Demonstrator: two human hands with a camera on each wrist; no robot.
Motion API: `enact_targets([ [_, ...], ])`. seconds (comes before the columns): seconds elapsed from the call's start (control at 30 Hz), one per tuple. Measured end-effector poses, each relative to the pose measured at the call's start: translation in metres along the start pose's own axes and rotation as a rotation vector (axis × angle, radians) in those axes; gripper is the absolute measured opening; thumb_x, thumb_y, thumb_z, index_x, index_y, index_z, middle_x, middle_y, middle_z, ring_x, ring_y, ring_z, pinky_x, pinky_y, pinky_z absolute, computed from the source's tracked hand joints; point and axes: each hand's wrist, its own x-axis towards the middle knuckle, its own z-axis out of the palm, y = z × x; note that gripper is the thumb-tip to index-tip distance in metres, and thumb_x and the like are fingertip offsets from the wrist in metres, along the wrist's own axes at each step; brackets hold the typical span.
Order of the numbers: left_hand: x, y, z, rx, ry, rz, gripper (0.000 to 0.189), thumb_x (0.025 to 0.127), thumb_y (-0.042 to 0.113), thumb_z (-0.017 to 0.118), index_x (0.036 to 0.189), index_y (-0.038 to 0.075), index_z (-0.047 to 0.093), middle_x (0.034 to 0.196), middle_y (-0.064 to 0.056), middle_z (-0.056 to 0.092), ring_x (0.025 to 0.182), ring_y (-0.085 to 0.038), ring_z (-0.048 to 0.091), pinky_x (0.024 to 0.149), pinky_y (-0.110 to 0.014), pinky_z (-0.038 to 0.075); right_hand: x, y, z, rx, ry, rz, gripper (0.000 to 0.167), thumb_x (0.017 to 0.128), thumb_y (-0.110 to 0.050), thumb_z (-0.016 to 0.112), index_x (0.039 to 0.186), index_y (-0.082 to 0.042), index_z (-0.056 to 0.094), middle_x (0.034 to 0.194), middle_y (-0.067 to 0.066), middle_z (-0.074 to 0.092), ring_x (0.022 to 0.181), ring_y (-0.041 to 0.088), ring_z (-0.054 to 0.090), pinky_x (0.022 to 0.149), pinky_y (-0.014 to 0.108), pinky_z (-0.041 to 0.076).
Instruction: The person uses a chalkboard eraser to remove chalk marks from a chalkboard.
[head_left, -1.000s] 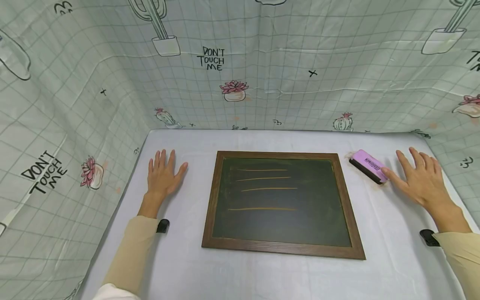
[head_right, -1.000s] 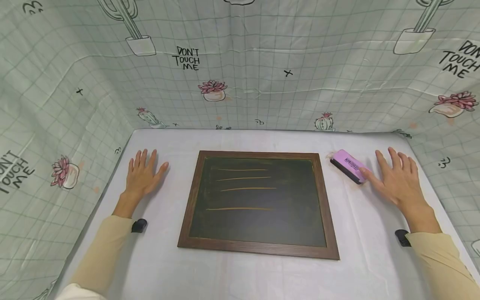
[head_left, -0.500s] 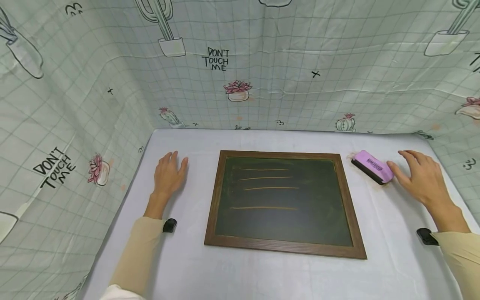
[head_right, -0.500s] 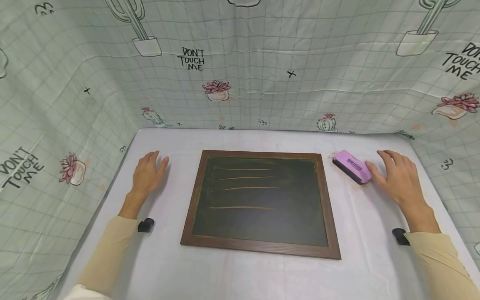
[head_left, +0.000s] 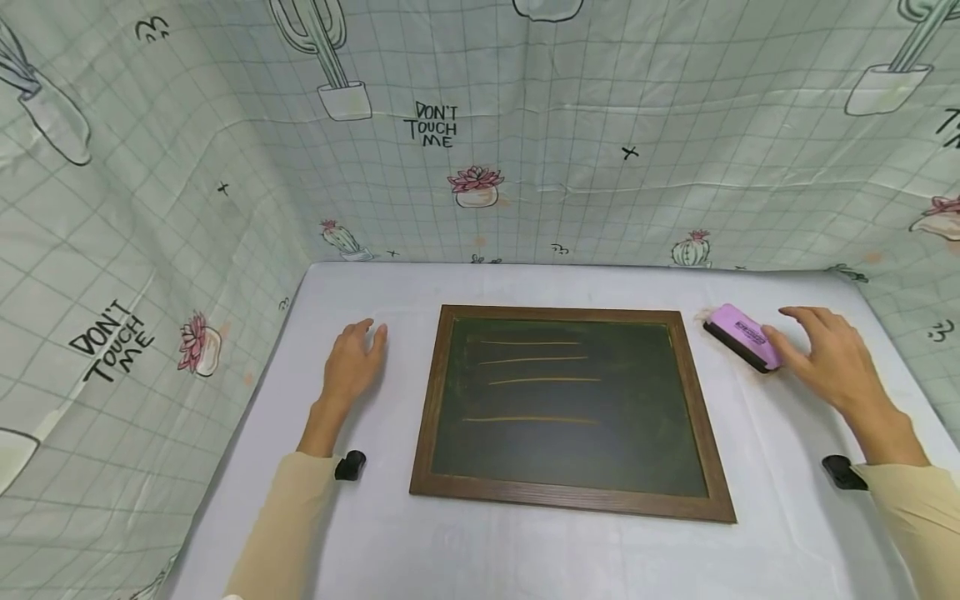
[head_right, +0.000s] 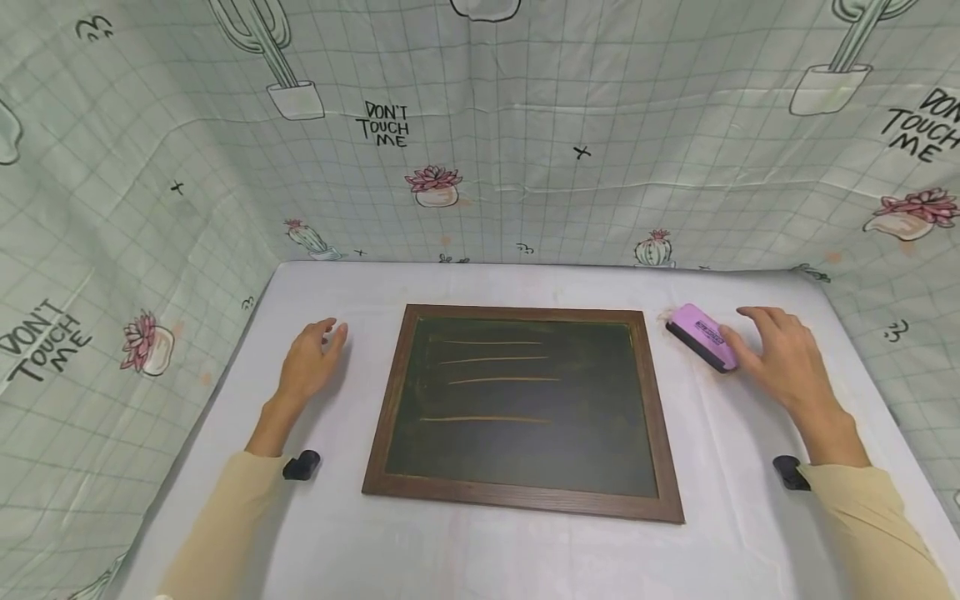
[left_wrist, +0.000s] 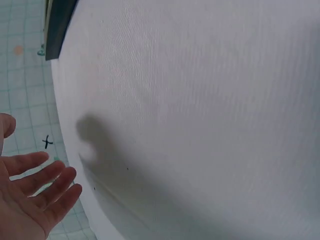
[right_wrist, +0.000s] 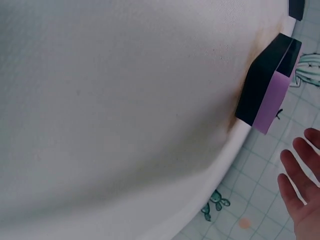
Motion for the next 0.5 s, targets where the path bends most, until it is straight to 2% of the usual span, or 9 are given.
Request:
enact_targets([
  [0.2,-0.007,0.006,0.005,-0.095,-0.012,0.016,0.054,0.110,0.034,0.045,0.140,-0.009,0.054,0.130,-0.027,0.061,0.115,-0.042,0.061,0.096,-0.054,0.048,0.003,-0.005,0.003,0.020,-0.036,0.032,0.043,0.096,-0.021,0.071,0.124,0.010,0.061,0.124,0.037,0.058,0.116,0.060,0.048,0.095,0.069,0.033],
  [0.37,-0.012,0.014,0.013,-0.154,-0.001,0.048,0.047,0.109,0.028,0.050,0.134,-0.011,0.059,0.120,-0.026,0.065,0.107,-0.040,0.063,0.092,-0.051,0.051,0.007,-0.007,0.004,0.062,-0.098,0.075,0.047,0.099,-0.023,0.068,0.129,0.012,0.057,0.129,0.039,0.053,0.121,0.061,0.043,0.100,0.072,0.030],
  [0.5,-0.017,0.018,0.020,-0.188,-0.015,0.070,0.043,0.107,0.023,0.053,0.131,-0.012,0.060,0.115,-0.027,0.066,0.104,-0.040,0.063,0.090,-0.051,0.051,0.008,-0.009,0.007,0.086,-0.129,0.070,0.049,0.099,-0.022,0.067,0.129,0.013,0.055,0.129,0.040,0.051,0.122,0.061,0.042,0.099,0.073,0.029],
])
